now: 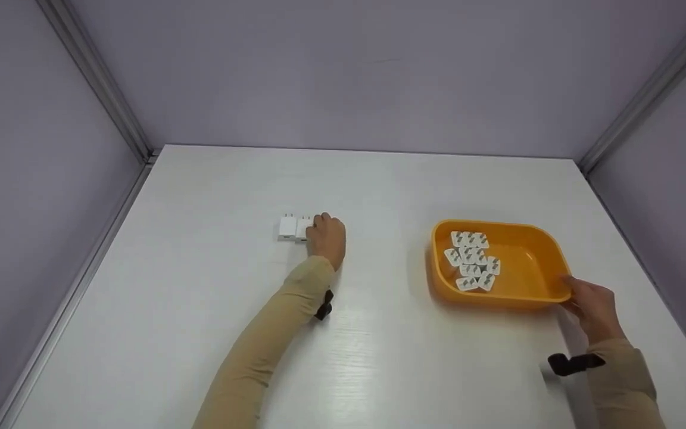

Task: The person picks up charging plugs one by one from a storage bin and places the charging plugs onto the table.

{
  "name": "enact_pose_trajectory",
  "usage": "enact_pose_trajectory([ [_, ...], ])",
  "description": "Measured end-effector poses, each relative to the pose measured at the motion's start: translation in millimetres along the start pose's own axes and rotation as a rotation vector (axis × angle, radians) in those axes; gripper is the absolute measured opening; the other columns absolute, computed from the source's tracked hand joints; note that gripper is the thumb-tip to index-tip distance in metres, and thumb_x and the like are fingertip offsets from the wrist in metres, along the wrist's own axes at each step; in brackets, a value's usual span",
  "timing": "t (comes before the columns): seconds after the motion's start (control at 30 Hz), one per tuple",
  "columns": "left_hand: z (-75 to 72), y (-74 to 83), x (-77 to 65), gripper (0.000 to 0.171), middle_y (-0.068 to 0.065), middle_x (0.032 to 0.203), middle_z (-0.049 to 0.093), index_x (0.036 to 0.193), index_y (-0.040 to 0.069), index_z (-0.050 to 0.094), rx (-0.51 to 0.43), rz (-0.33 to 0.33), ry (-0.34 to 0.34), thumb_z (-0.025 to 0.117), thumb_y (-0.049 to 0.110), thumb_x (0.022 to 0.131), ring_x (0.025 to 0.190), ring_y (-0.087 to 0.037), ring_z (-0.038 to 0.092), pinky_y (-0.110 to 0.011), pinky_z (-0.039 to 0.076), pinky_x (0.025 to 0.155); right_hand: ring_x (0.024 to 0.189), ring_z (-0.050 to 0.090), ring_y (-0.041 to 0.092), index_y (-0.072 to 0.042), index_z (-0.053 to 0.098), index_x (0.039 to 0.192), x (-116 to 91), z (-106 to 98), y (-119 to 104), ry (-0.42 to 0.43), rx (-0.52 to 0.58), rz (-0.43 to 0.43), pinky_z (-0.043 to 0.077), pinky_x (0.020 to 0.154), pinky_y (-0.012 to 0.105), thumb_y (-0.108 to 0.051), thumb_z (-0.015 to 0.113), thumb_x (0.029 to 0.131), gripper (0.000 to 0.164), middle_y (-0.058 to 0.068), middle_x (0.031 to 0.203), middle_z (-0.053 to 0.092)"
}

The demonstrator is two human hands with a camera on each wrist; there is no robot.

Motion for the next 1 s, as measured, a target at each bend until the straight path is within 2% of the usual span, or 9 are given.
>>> enact_pose_trajectory([
  [0.07, 0.9, -0.2, -0.1, 0.023, -0.009, 0.099, 0.066, 0.102, 0.005, 0.070, 0.000, -0.002, 0.004, 0.048, 0.014, 0.099, 0.093, -0.019, 0.062, -0.031, 0.057, 0.071, 0.097, 0.052, 0.003, -0.002, 0.025, 0.151, -0.2, 0.0, 0.0, 0.003, -0.002, 0.002, 0.055, 0.074, 0.013, -0.040, 0.056, 0.094, 0.075, -0.009, 0.111, 0.050],
  [0.13, 2.7, -0.6, 0.4, 0.024, -0.009, 0.100, 0.067, 0.104, 0.005, 0.069, 0.006, -0.001, 0.002, 0.047, 0.014, 0.100, 0.093, -0.019, 0.062, -0.031, 0.057, 0.072, 0.103, 0.052, 0.007, -0.003, 0.024, 0.151, 0.5, 0.1, 0.7, 0.006, -0.011, 0.012, 0.055, 0.089, 0.019, -0.040, 0.054, 0.095, 0.074, -0.004, 0.117, 0.050],
  [0.23, 3.6, -1.5, 0.8, 0.024, -0.008, 0.100, 0.067, 0.104, 0.005, 0.070, 0.015, -0.005, 0.010, 0.048, 0.014, 0.100, 0.093, -0.018, 0.063, -0.031, 0.056, 0.072, 0.114, 0.049, 0.013, -0.003, 0.023, 0.151, 1.2, 0.5, 2.2, 0.013, -0.029, 0.025, 0.044, 0.111, 0.032, -0.040, 0.052, 0.095, 0.073, 0.006, 0.134, 0.047],
  [0.3, 3.3, -1.9, 1.5, 0.022, -0.008, 0.099, 0.067, 0.103, 0.006, 0.070, 0.021, -0.001, 0.020, 0.049, 0.014, 0.099, 0.093, -0.018, 0.063, -0.030, 0.056, 0.073, 0.114, 0.049, 0.013, -0.003, 0.022, 0.151, 1.3, 0.4, 3.0, 0.014, -0.034, 0.029, 0.036, 0.116, 0.036, -0.041, 0.052, 0.096, 0.073, 0.007, 0.135, 0.046],
  [0.37, 2.8, -2.1, 2.0, 0.021, -0.008, 0.100, 0.067, 0.103, 0.006, 0.070, 0.025, 0.005, 0.030, 0.050, 0.013, 0.098, 0.094, -0.018, 0.062, -0.030, 0.056, 0.074, 0.107, 0.052, 0.009, -0.002, 0.023, 0.151, 0.6, 0.4, 2.2, 0.004, -0.018, 0.016, 0.043, 0.111, 0.031, -0.041, 0.054, 0.095, 0.075, 0.003, 0.128, 0.049],
  [0.47, 3.6, -2.4, 3.4, 0.020, -0.008, 0.101, 0.066, 0.102, 0.006, 0.070, 0.022, 0.023, 0.034, 0.052, 0.013, 0.098, 0.096, -0.019, 0.062, -0.031, 0.056, 0.076, 0.091, 0.055, -0.002, 0.000, 0.025, 0.150, -1.1, 0.2, -1.2, -0.020, 0.031, -0.020, 0.055, 0.091, 0.019, -0.042, 0.059, 0.093, 0.078, -0.010, 0.106, 0.052],
  [0.57, 3.8, -2.8, 3.7, 0.020, -0.009, 0.103, 0.066, 0.103, 0.005, 0.070, 0.015, 0.041, 0.035, 0.053, 0.012, 0.097, 0.098, -0.020, 0.061, -0.031, 0.057, 0.078, 0.082, 0.058, -0.005, 0.002, 0.030, 0.147, -1.9, 0.1, -4.2, -0.032, 0.089, -0.050, 0.056, 0.074, 0.013, -0.038, 0.062, 0.091, 0.076, -0.013, 0.097, 0.052],
  [0.83, 8.2, -4.1, 4.9, 0.021, -0.011, 0.106, 0.066, 0.106, 0.004, 0.070, -0.030, 0.060, -0.006, 0.053, 0.011, 0.097, 0.102, -0.023, 0.061, -0.035, 0.057, 0.082, 0.087, 0.053, -0.002, 0.002, 0.023, 0.151, -0.6, 0.5, -2.3, -0.018, 0.057, -0.019, 0.054, 0.071, 0.011, -0.037, 0.058, 0.094, 0.077, -0.008, 0.108, 0.048],
  [1.0, 6.0, -2.1, 4.7, 0.021, -0.012, 0.106, 0.066, 0.106, 0.003, 0.070, -0.053, 0.059, -0.008, 0.052, 0.010, 0.097, 0.102, -0.023, 0.061, -0.035, 0.057, 0.084, 0.083, 0.055, -0.003, 0.002, 0.023, 0.150, -1.6, 0.5, -2.2, -0.019, 0.077, -0.024, 0.055, 0.071, 0.011, -0.036, 0.060, 0.093, 0.078, -0.010, 0.103, 0.050],
])
Point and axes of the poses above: each hand's wrist, its own x-axis towards the middle knuckle, its own z-axis out of the palm, y = z × x, the point moved 10 cm from there along x, towards the middle knuckle
